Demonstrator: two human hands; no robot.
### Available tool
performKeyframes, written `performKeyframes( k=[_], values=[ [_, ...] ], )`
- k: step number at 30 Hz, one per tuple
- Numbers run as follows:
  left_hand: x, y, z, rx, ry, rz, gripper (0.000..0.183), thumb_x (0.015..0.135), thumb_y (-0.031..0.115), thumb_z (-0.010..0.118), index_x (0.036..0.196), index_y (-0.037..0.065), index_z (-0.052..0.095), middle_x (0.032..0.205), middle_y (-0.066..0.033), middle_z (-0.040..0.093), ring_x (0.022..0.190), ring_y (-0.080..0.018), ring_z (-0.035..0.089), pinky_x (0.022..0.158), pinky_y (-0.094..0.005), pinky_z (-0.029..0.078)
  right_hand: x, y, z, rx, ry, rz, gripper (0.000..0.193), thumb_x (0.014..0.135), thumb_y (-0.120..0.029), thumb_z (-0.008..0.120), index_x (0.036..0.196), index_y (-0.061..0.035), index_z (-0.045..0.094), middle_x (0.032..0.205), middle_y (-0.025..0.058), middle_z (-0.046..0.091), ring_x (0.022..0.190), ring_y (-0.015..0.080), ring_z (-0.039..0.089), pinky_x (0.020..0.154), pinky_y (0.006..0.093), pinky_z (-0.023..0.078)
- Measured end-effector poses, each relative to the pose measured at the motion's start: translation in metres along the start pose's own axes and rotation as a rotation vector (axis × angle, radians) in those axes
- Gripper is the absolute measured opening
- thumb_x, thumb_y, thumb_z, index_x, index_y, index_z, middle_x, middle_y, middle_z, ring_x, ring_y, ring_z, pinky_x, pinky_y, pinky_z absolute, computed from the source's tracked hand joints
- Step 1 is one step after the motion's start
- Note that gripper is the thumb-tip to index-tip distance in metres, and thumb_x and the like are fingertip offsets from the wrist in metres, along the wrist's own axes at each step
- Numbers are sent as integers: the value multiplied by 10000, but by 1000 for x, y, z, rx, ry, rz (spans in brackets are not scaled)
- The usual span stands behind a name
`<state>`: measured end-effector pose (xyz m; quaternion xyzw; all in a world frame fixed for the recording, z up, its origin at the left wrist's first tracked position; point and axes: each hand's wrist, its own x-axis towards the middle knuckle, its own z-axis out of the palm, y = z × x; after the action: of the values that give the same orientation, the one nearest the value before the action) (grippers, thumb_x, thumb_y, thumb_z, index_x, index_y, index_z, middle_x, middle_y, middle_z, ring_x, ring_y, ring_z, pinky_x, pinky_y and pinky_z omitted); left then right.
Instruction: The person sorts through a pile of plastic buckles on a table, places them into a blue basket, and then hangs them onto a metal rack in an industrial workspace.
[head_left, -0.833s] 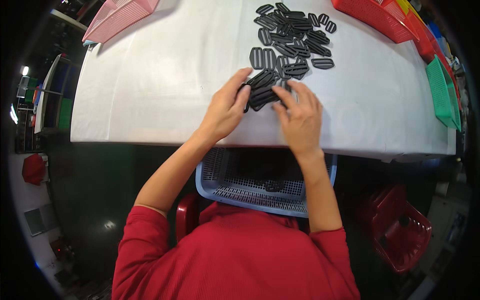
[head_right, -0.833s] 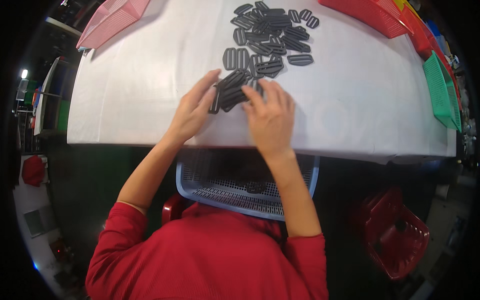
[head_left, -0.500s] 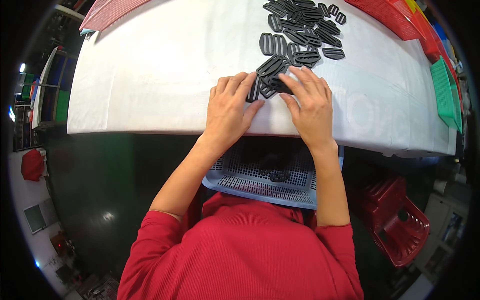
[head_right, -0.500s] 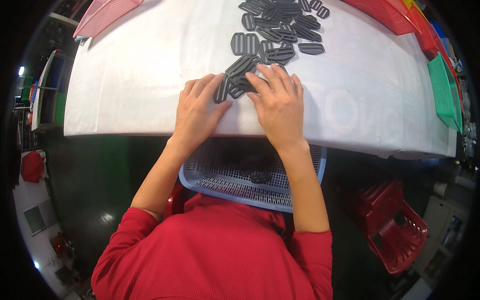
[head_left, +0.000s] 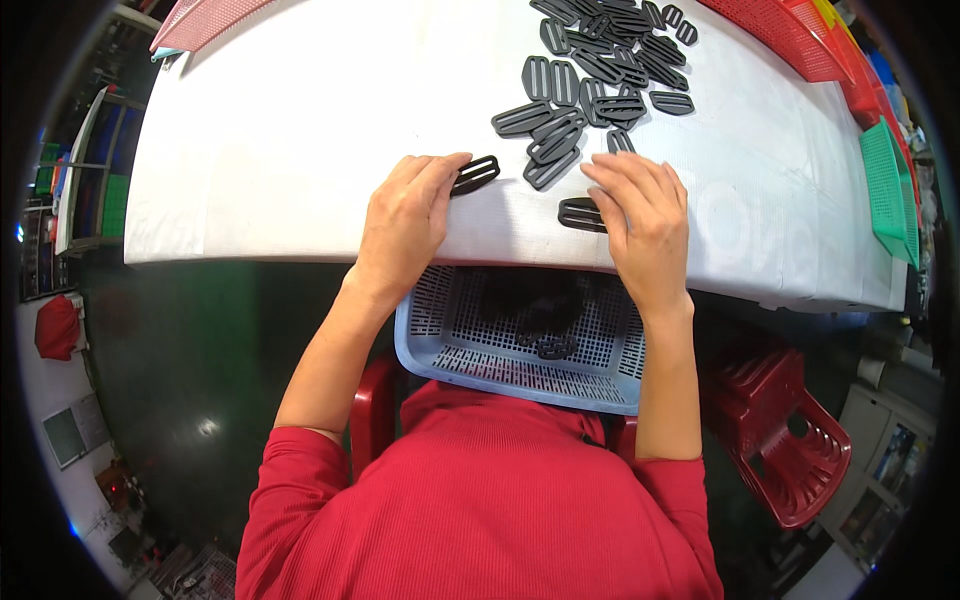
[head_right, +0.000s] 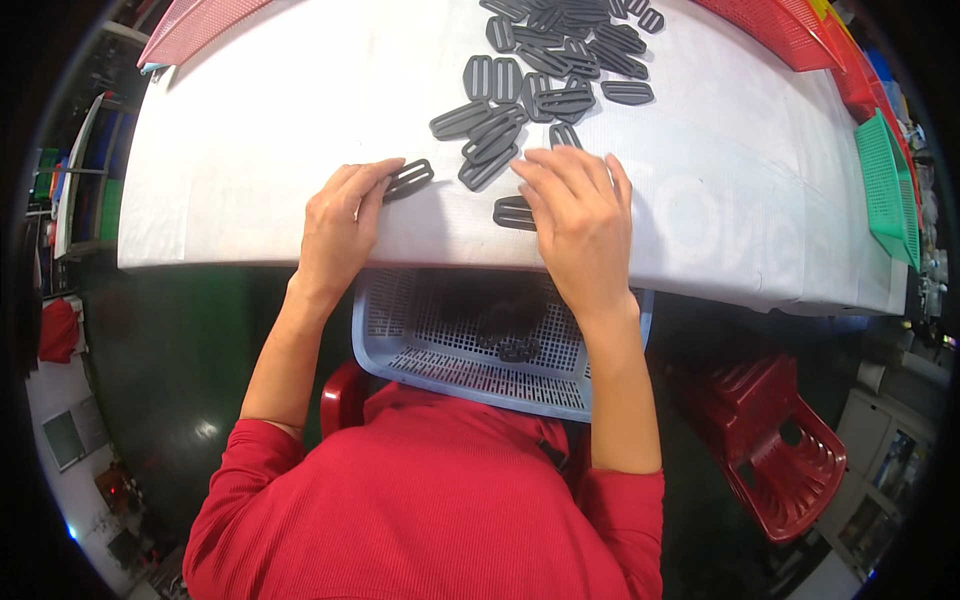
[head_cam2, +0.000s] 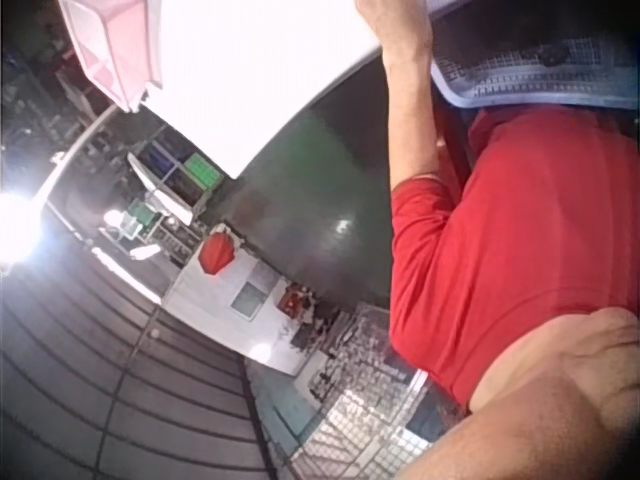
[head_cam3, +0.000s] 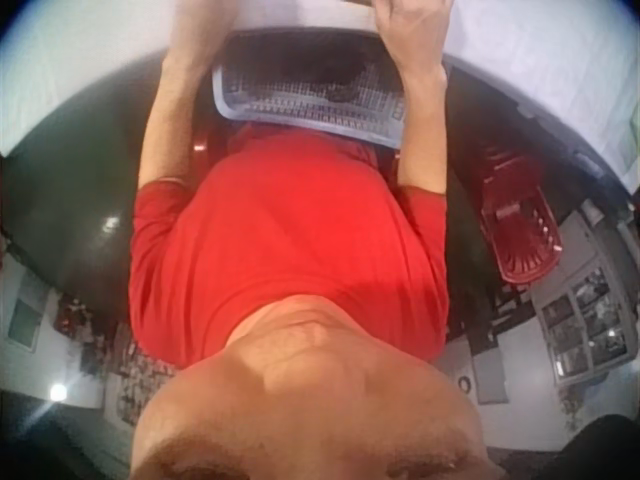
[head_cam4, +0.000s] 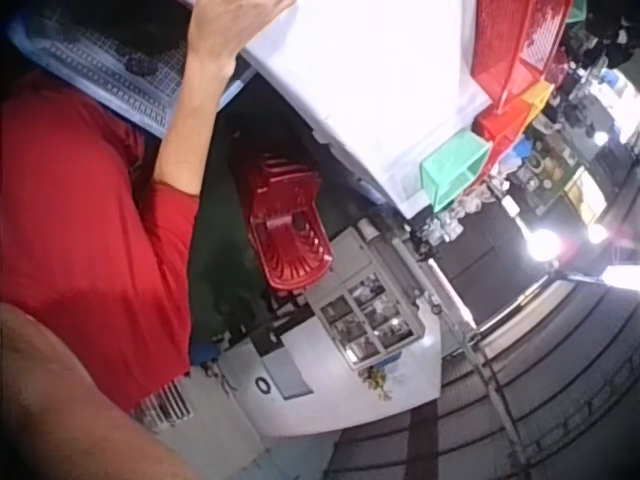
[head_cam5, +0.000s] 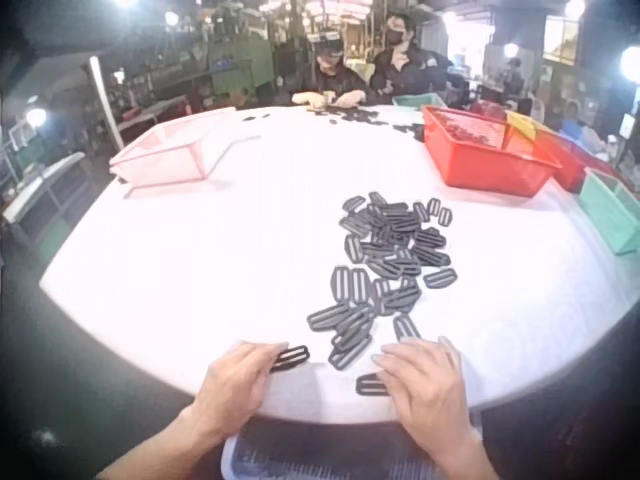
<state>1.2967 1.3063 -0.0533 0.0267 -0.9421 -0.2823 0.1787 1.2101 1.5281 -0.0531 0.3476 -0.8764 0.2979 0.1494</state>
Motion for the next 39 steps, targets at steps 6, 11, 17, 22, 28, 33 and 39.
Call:
performKeyframes(
  k=[6, 11, 17, 22, 28, 33, 39],
  values=[
    [35, 7, 10, 106, 74, 130, 231, 802, 37, 634, 1029, 35, 676, 1051, -82, 646, 973, -257, 574, 818, -360, 493, 38, 18, 23, -136, -58, -239, 356, 792, 8, 549, 1092, -144, 664, 1135, -7, 645, 1092, 215, 558, 1017, 483, 360],
    [60, -3, 37, 125, 14, 267, 264, 824, 86, 627, 1083, 50, 664, 1038, -82, 656, 930, -265, 580, 834, -368, 496, 36, 25, 22, -161, -69, -254, 253, 791, -43, 571, 985, -142, 700, 1056, -42, 672, 958, 159, 608, 1014, 479, 366],
    [61, -8, 25, -45, 8, -5, 198, 854, 70, 590, 1022, 43, 691, 935, -119, 671, 889, -272, 597, 761, -356, 493, 33, 26, 29, -208, 16, -327, 192, 794, -71, 583, 960, -95, 678, 989, -11, 670, 880, 168, 613, 987, 458, 385],
    [46, -7, 16, 293, 116, 6, 176, 832, 75, 623, 991, 61, 698, 963, -105, 649, 915, -267, 576, 790, -359, 455, 36, 27, 27, -222, 13, -254, 143, 840, -111, 642, 974, -109, 691, 931, 20, 684, 853, 178, 630, 926, 395, 426],
    [28, 40, 36, 132, 60, 165, 281, 776, 155, 713, 1038, 67, 666, 962, -61, 602, 903, -253, 549, 792, -375, 427, 29, 49, -1, -16, 147, 158, 128, 881, -127, 589, 963, -83, 676, 864, 68, 679, 837, 238, 629, 802, 369, 437],
    [22, 35, 47, 210, 41, 238, 267, 809, 119, 674, 1065, 45, 653, 906, -62, 608, 858, -231, 563, 752, -358, 460, 1, 63, -30, -336, 34, 325, 133, 830, -163, 661, 949, -117, 700, 912, 38, 627, 895, 238, 586, 769, 374, 436],
    [27, 35, 33, 2, -31, 69, 174, 809, 98, 665, 977, 69, 696, 817, -84, 626, 784, -247, 572, 701, -357, 467, 14, 32, -9, -208, 94, 133, 201, 761, -169, 720, 953, -114, 697, 952, 9, 604, 933, 216, 554, 770, 377, 411]
  ],
)
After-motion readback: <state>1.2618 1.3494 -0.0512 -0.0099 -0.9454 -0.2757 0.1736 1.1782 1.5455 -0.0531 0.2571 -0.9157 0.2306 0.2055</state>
